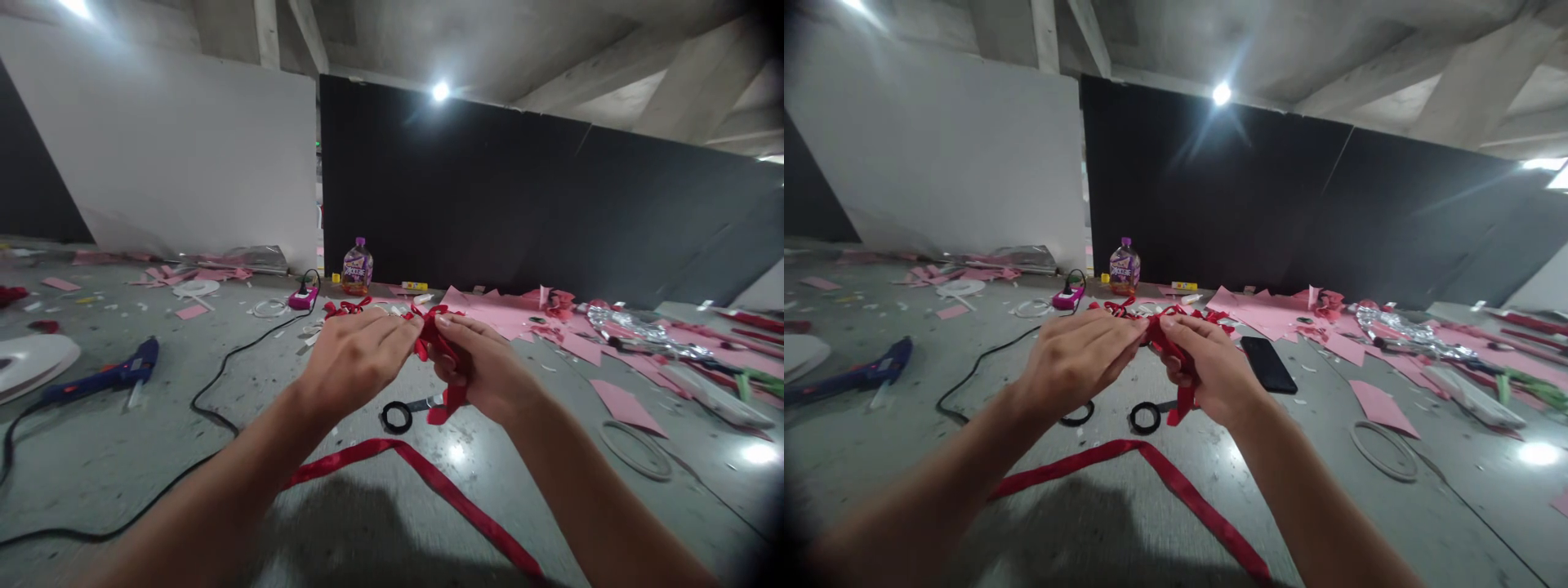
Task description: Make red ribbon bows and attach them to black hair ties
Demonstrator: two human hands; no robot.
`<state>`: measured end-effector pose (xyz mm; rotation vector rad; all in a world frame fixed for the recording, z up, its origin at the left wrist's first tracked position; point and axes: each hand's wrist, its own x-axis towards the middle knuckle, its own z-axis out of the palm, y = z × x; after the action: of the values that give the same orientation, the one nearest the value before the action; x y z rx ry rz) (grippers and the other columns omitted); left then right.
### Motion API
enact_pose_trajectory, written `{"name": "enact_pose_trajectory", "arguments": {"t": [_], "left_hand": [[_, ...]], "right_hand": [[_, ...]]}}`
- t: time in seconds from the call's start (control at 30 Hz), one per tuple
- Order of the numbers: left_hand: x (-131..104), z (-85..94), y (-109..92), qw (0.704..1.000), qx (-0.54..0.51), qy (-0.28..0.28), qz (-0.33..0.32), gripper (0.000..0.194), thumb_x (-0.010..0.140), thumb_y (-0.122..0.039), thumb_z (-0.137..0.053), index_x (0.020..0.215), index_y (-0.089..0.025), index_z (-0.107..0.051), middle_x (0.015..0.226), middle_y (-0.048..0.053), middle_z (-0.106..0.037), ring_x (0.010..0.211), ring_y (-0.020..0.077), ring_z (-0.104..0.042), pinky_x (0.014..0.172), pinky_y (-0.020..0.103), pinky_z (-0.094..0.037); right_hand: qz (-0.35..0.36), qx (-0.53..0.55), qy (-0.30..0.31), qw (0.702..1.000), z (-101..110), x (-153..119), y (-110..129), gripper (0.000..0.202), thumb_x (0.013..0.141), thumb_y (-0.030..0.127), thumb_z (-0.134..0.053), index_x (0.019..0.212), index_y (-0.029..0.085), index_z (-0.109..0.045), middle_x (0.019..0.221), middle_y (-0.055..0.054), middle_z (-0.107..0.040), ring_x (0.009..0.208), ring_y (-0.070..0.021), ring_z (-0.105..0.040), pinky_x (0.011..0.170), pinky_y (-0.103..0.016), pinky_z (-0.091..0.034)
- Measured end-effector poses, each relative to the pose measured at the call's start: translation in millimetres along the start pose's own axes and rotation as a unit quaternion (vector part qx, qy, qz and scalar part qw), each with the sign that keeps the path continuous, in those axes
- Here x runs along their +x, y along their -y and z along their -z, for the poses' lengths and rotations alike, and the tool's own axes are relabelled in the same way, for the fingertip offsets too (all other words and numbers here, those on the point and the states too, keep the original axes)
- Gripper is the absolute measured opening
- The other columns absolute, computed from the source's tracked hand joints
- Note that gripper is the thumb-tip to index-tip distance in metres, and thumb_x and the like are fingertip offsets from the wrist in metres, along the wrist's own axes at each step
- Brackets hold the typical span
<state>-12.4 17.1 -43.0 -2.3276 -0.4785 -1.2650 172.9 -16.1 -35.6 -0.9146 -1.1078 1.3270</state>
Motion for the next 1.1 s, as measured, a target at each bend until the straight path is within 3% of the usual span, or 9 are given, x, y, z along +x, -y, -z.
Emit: {"name": "enact_pose_trajectory", "arguments": {"t": [0.13,0.23,0.37,0.43,0.5,0.57,0.8,0.93,1.1], "left_hand": [[-1.6,-2.2,-1.7,0.998,-0.028,-0.049,0.04,0.014,0.091,-0.019,-0.057,0.099,-0.017,-0.068,0.091,0.006,-0.077,0.08,0.0186,-0.071,0.074,0.03,-0.053],[3.1,-5.3,-7.9,0.971,-0.115,-0.083,0.192,0.008,0.09,-0.02,-0.058,0.091,-0.019,-0.065,0.078,0.002,-0.073,0.068,0.0147,-0.068,0.066,0.027,-0.051],[11.7,-12.6,-17.4,0.804,-0.414,-0.111,0.413,0.007,0.092,-0.026,-0.053,0.088,-0.02,-0.051,0.062,-0.004,-0.059,0.044,0.0089,-0.055,0.041,0.02,-0.041],[13.5,-16.7,-20.9,0.705,-0.53,-0.114,0.458,0.009,0.092,-0.03,-0.051,0.092,-0.022,-0.045,0.061,-0.006,-0.056,0.039,0.008,-0.05,0.035,0.018,-0.035],[13.0,-19.6,-23.4,0.648,-0.585,-0.12,0.473,0.013,0.093,-0.034,-0.049,0.093,-0.023,-0.042,0.061,-0.007,-0.055,0.04,0.0081,-0.048,0.034,0.018,-0.033],[11.3,-20.3,-25.2,0.647,-0.597,-0.11,0.462,0.018,0.093,-0.04,-0.05,0.097,-0.023,-0.045,0.061,-0.006,-0.054,0.041,0.0079,-0.047,0.035,0.018,-0.033],[11.7,-13.9,-25.4,0.774,-0.453,-0.079,0.435,0.023,0.086,-0.037,-0.065,0.096,-0.016,-0.065,0.08,0.003,-0.066,0.058,0.0088,-0.055,0.047,0.02,-0.041],[12.4,-12.9,-22.8,0.761,-0.46,-0.112,0.443,0.023,0.087,-0.038,-0.064,0.09,-0.016,-0.069,0.063,0.0,-0.06,0.046,0.0081,-0.047,0.04,0.022,-0.036],[12.8,-13.8,-22.1,0.73,-0.497,-0.112,0.455,0.026,0.085,-0.039,-0.068,0.087,-0.014,-0.071,0.049,-0.003,-0.053,0.041,0.0077,-0.044,0.038,0.021,-0.034]], "right_hand": [[0.021,-0.026,0.004,0.999,-4.3,-4.6,2.9,0.024,0.08,0.04,-0.072,0.075,0.018,-0.063,0.055,0.003,-0.054,0.044,-0.0066,-0.042,0.038,-0.019,-0.024],[0.035,-0.036,0.005,0.999,-6.4,-6.0,3.4,0.024,0.08,0.04,-0.072,0.074,0.019,-0.063,0.051,0.004,-0.052,0.041,-0.0061,-0.039,0.036,-0.02,-0.022],[0.076,-0.06,-0.001,0.995,-6.8,-5.1,0.5,0.025,0.085,0.041,-0.068,0.074,0.019,-0.064,0.052,0.004,-0.049,0.042,-0.0059,-0.038,0.037,-0.02,-0.022],[0.104,-0.084,-0.004,0.991,-7.4,-4.7,-1.2,0.025,0.087,0.041,-0.067,0.075,0.019,-0.066,0.053,0.004,-0.049,0.043,-0.0059,-0.037,0.038,-0.021,-0.023],[0.123,-0.106,-0.013,0.987,-8.6,-4.8,-2.3,0.024,0.087,0.04,-0.067,0.076,0.019,-0.068,0.055,0.003,-0.049,0.044,-0.0062,-0.038,0.039,-0.022,-0.023],[0.134,-0.113,-0.027,0.984,-9.7,-5.1,-2.8,0.024,0.087,0.04,-0.067,0.077,0.018,-0.068,0.057,0.003,-0.05,0.045,-0.0065,-0.04,0.039,-0.022,-0.024],[0.17,-0.174,-0.03,0.969,-7.6,-6.6,-5.4,0.029,0.088,0.042,-0.066,0.073,0.018,-0.066,0.053,0.004,-0.048,0.045,-0.0067,-0.038,0.039,-0.022,-0.024],[0.175,-0.2,-0.028,0.964,-10.6,-8.6,-5.9,0.029,0.087,0.044,-0.068,0.074,0.018,-0.063,0.053,0.004,-0.049,0.045,-0.0063,-0.038,0.039,-0.022,-0.025],[0.121,-0.071,-0.052,0.989,-15.1,-7.4,-5.0,0.038,0.079,0.047,-0.075,0.106,0.025,-0.057,0.065,0.006,-0.054,0.041,-0.0042,-0.032,0.035,-0.02,-0.018]]}}
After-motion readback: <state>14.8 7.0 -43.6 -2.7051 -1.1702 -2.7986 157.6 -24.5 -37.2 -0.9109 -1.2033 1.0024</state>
